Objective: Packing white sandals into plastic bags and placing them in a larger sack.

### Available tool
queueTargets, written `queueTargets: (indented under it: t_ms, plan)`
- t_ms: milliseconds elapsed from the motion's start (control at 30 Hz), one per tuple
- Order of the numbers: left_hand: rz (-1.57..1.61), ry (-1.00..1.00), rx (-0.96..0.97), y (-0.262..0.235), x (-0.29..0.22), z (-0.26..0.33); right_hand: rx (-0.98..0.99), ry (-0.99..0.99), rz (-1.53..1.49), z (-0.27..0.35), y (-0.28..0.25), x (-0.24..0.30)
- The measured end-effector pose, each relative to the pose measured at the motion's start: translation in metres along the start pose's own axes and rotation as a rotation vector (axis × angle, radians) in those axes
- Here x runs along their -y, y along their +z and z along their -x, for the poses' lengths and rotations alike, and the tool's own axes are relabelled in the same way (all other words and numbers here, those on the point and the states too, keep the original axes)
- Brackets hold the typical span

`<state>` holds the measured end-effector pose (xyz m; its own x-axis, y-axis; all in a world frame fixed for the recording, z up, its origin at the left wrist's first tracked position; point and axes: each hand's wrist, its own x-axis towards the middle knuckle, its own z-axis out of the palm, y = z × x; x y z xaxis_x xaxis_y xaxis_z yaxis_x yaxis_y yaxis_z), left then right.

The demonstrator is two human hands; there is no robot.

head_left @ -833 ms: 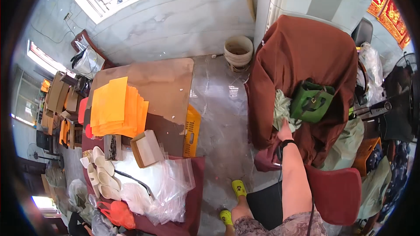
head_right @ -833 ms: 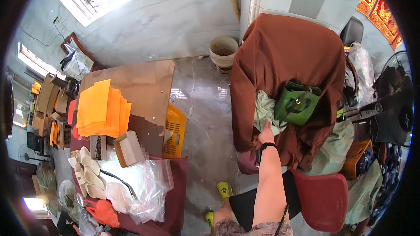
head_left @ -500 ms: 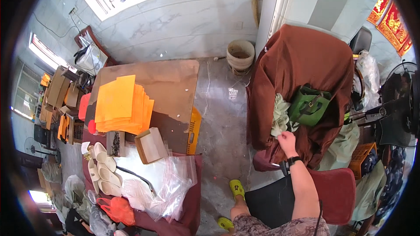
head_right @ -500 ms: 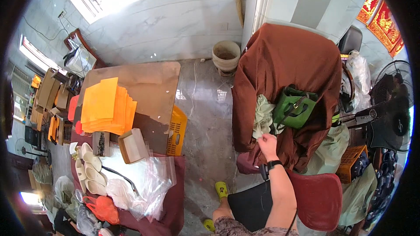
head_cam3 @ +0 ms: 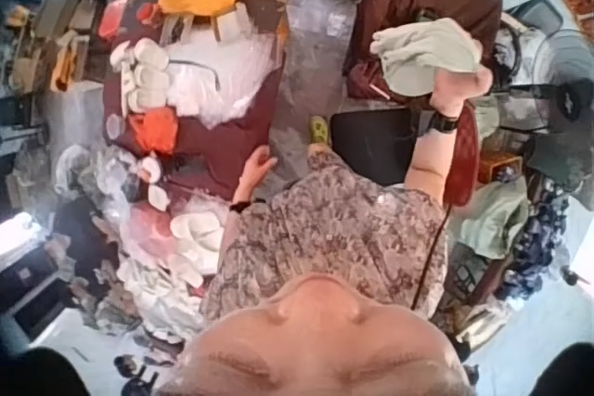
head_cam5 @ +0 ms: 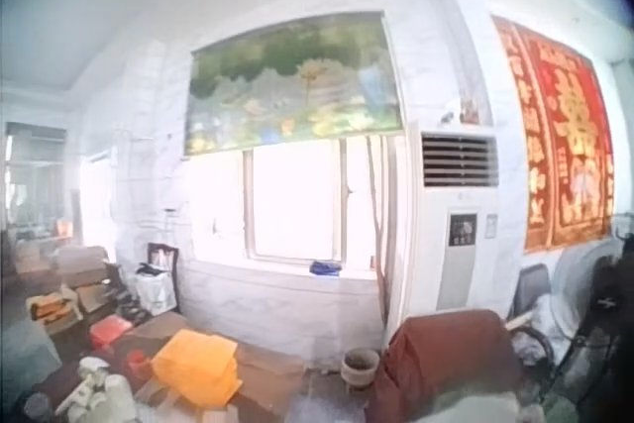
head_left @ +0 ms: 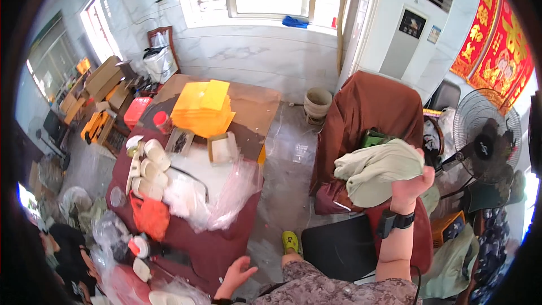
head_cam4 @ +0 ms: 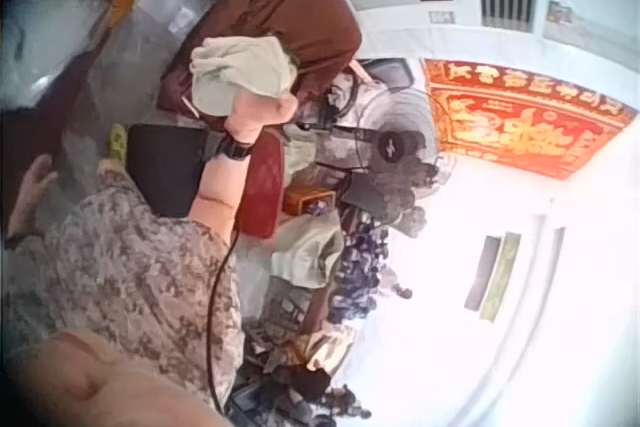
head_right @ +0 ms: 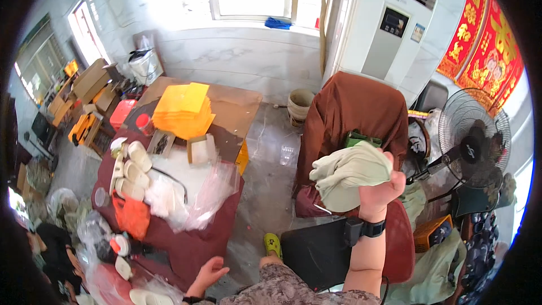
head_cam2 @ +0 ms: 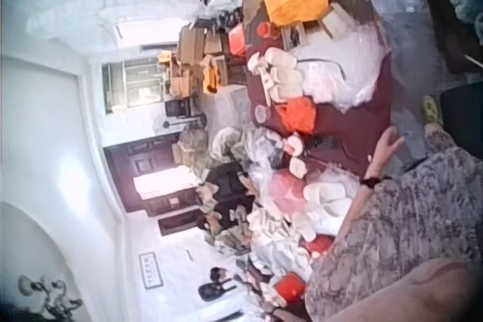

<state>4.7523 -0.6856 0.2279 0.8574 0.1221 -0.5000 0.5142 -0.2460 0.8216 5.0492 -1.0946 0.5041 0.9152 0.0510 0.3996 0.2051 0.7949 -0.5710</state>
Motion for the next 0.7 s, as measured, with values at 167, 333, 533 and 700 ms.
queueTargets:
  t_ms: [167, 333, 533, 700]
  plan:
    - [-0.274, 0.530, -0.068, 0.024, -0.079, 0.072, 0.049, -0.105, -0.040, 0.090, 0.131, 0.029]
    - [-0.647, 0.482, -0.437, 0.085, -0.080, 0.092, 0.074, -0.074, 0.084, 0.196, 0.222, 0.043]
    - [-0.348, 0.467, -0.535, 0.069, -0.016, 0.157, 1.286, 0.345, 0.048, 0.223, 0.199, 0.081]
    - [-0.289, 0.327, -0.792, 0.081, 0.063, 0.246, 0.337, 0.583, 1.123, 0.255, 0.123, 0.093]
